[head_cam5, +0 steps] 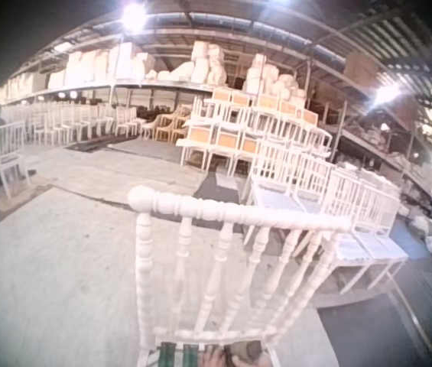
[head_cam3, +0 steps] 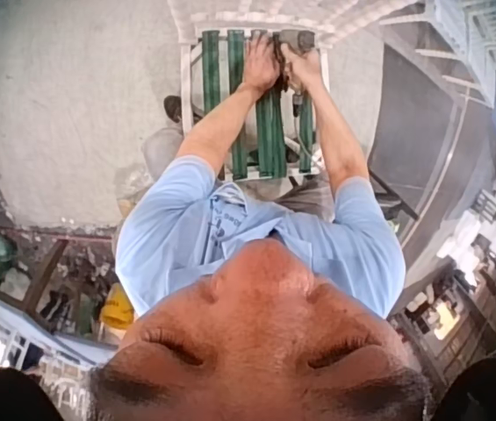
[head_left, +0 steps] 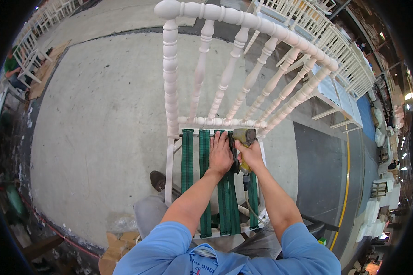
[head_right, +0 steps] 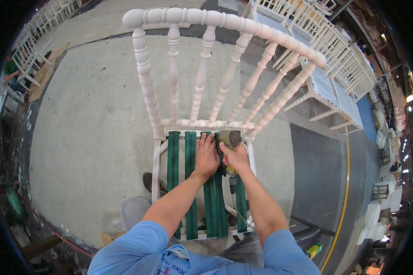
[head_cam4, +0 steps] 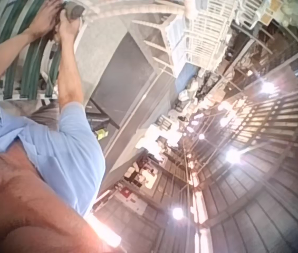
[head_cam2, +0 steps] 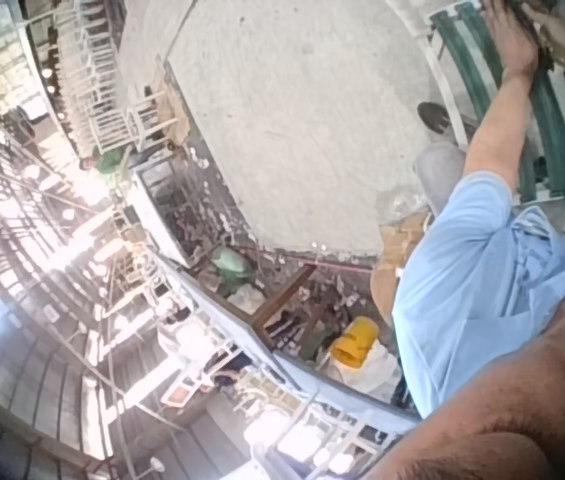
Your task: The person attaches green webbing slings to the seat frame of a white wooden chair. They position each sling, secure it with a nail gun, and trim the excess with scissors. The process is repeated for multiple slings across the seat.
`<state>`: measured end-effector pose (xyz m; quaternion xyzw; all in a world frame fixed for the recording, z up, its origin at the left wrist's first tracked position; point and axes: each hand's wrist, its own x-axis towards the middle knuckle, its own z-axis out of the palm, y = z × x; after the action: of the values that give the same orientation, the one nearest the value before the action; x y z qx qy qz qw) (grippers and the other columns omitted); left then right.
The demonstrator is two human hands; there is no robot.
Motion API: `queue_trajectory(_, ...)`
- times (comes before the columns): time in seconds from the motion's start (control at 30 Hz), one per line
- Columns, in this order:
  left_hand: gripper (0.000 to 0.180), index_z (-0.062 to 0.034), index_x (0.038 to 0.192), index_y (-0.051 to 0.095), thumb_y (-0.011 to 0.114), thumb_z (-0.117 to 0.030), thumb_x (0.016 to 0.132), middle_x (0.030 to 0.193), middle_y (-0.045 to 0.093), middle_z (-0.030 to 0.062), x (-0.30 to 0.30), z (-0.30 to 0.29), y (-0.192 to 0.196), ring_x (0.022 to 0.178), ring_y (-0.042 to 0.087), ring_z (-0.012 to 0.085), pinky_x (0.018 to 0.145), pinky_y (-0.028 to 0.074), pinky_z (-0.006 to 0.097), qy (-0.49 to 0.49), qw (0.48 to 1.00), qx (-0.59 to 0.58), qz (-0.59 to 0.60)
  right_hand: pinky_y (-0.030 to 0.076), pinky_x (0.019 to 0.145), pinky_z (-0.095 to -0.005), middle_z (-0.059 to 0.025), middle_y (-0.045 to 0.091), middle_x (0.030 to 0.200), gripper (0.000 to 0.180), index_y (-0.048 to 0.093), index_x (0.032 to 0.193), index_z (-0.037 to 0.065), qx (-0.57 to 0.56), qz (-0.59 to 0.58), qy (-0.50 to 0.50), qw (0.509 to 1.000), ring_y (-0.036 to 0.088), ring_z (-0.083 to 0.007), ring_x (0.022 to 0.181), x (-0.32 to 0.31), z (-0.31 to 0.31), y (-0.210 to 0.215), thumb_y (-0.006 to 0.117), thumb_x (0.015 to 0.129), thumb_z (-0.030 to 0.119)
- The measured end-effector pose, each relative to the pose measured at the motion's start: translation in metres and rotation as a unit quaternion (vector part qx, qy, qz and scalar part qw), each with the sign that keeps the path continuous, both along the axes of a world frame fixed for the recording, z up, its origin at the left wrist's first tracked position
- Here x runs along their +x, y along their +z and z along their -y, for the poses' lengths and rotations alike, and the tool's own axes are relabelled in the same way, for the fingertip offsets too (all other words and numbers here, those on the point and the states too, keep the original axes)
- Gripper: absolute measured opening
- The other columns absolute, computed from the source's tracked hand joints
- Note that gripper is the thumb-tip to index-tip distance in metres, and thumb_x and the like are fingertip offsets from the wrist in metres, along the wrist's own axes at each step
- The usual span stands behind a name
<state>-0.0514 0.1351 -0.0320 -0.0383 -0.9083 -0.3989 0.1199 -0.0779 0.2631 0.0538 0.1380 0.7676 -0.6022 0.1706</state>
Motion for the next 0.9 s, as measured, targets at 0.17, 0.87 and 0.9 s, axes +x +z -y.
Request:
queue_trajectory(0.17, 0.045, 0.0063, 0.138, 0.061, 0.058, -0.009, 0.095, 0.161, 0.044, 0.0175, -0.001, 0.001, 0.003, 0.157, 0.031, 0.0423, 0.128, 0.025, 0.06, -0.008, 1.0, -0.001, 0.003, 0.046, 0.042, -0.0306, -0.0023, 0.064, 0.069, 0.03, 0.068, 0.095, 0.001, 0.033, -0.003, -0.012, 0.999, 0.057, -0.013, 0.046, 0.0, -0.005, 0.0, 0.079, 0.099, 0.028)
queue_trajectory(0.87, 0.042, 0.0106, 0.115, 0.071, 0.074, -0.022, 0.09, 0.154, 0.048, 0.0301, -0.029, -0.033, 0.025, 0.15, 0.039, 0.0454, 0.124, 0.032, 0.056, 0.106, 0.989, -0.081, 0.061, 0.05, 0.046, -0.0325, -0.006, 0.068, 0.097, 0.033, 0.064, 0.125, 0.002, 0.031, -0.064, -0.226, 0.972, 0.062, -0.0163, 0.057, 0.243, -0.214, 0.195, 0.077, 0.098, 0.016)
queue_trajectory(0.9, 0.041, 0.0107, 0.117, 0.07, 0.074, -0.019, 0.089, 0.149, 0.052, 0.0312, -0.039, -0.04, 0.032, 0.148, 0.042, 0.0463, 0.122, 0.035, 0.056, 0.1, 0.992, -0.066, 0.048, 0.051, 0.046, -0.0327, -0.0054, 0.068, 0.096, 0.034, 0.064, 0.125, 0.003, 0.049, -0.08, -0.262, 0.961, 0.063, -0.0164, 0.057, 0.276, -0.231, 0.211, 0.077, 0.097, 0.015)
